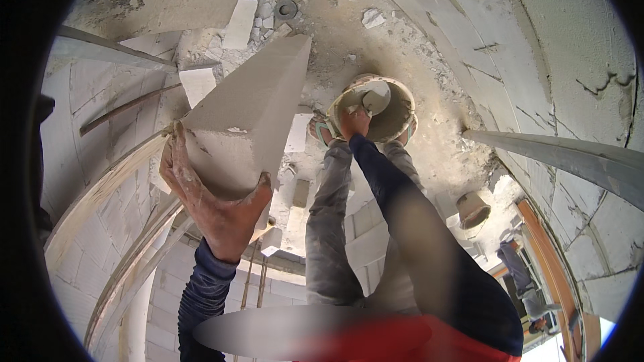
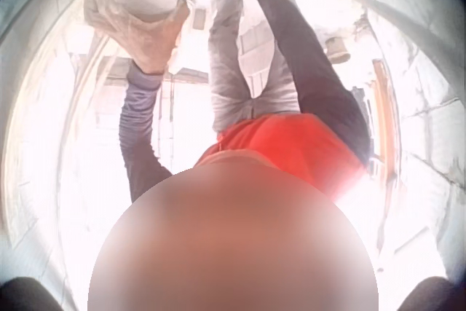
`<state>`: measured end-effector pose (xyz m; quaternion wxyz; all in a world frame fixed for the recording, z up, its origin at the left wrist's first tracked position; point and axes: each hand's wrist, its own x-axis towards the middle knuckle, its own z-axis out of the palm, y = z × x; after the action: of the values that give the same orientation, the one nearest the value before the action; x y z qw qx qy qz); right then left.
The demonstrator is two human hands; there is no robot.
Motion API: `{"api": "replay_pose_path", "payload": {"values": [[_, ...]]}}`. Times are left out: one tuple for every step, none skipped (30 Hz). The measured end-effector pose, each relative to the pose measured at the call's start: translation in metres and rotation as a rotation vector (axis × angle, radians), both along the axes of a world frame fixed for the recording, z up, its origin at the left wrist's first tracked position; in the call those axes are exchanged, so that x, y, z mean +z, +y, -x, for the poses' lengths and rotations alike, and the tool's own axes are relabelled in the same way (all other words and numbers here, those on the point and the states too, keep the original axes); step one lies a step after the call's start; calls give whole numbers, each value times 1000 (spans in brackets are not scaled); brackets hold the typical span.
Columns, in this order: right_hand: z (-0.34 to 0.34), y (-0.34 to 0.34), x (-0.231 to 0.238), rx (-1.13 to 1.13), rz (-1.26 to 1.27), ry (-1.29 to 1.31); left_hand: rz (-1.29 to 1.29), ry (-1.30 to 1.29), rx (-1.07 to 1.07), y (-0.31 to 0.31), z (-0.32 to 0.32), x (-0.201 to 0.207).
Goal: The person scoops mortar from a bucket with a trowel and spreads it on a partially built wall. They place white blocks onto the mortar, adjust their position, and continue applying mortar to secure the blocks. The person also uses a tape measure to check dimensions on the wall.
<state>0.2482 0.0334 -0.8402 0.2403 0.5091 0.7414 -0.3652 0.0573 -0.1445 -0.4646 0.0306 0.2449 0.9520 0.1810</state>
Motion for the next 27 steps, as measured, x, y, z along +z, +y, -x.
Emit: {"api": "replay_pose_path", "payload": {"values": [[-13, 11, -7, 149, -133, -24, -43, -36, 5, 6, 8, -24], [-22, 19, -20, 189, -130, -141, -77, -26, -24, 11, 16, -45], [-33, 27, -32, 225, -122, -262, -114, 44, -114, 16, 23, -64], [-45, 32, -47, 262, -113, -379, -111, 23, -110, 18, 32, -78], [-59, 35, -60, 308, -38, -424, -103, 57, -156, 13, 40, -83], [-67, 38, -76, 365, 44, -459, -79, 77, -154, 10, 43, -84], [-70, 42, -91, 416, 122, -483, -46, 90, -193, 6, 46, -83], [-74, 43, -101, 456, 93, -436, -5, 97, -187, 3, 47, -81], [-80, 42, -104, 497, 66, -386, 86, 28, -94, -1, 43, -77], [-83, 43, -104, 520, 79, -397, 127, 76, -108, -4, 38, -73], [-87, 48, -99, 415, 60, -331, 214, 45, -35, -7, 27, -65], [-93, 56, -87, 297, 85, -328, 302, 15, 41, -11, 14, -57], [-94, 65, -76, 212, 102, -352, 284, -22, 103, -15, 1, -52], [-95, 74, -63, 294, 82, -340, 263, -58, 164, -20, -12, -49], [-94, 89, -52, 411, 52, -359, 272, -60, 213, -25, -25, -50], [-92, 101, -45, 531, 22, -375, 282, -60, 265, -31, -37, -53], [-87, 109, -43, 643, -74, -338, 289, -31, 279, -38, -44, -58], [-82, 117, -42, 754, -172, -300, 236, -52, 354, -45, -47, -64], [-80, 122, -41, 851, -262, -263, 185, -47, 393, -51, -47, -69], [-80, 126, -42, 881, -263, -235, 139, -27, 420, -56, -44, -73], [-80, 127, -44, 897, -261, -211, 118, -26, 437, -60, -36, -75], [-81, 126, -47, 923, -242, -226, 106, -17, 393, -64, -24, -76], [-85, 124, -49, 993, -226, -209, 105, -4, 348, -67, -8, -76], [-87, 122, -51, 1065, -201, -225, 112, 24, 297, -66, 10, -77], [-90, 120, -52, 1135, -184, -278, 110, 16, 247, -64, 26, -76], [-93, 119, -54, 1150, -134, -220, 123, 18, 192, -63, 42, -74], [-93, 118, -55, 1159, -90, -192, 151, 25, 137, -61, 57, -73]]}}
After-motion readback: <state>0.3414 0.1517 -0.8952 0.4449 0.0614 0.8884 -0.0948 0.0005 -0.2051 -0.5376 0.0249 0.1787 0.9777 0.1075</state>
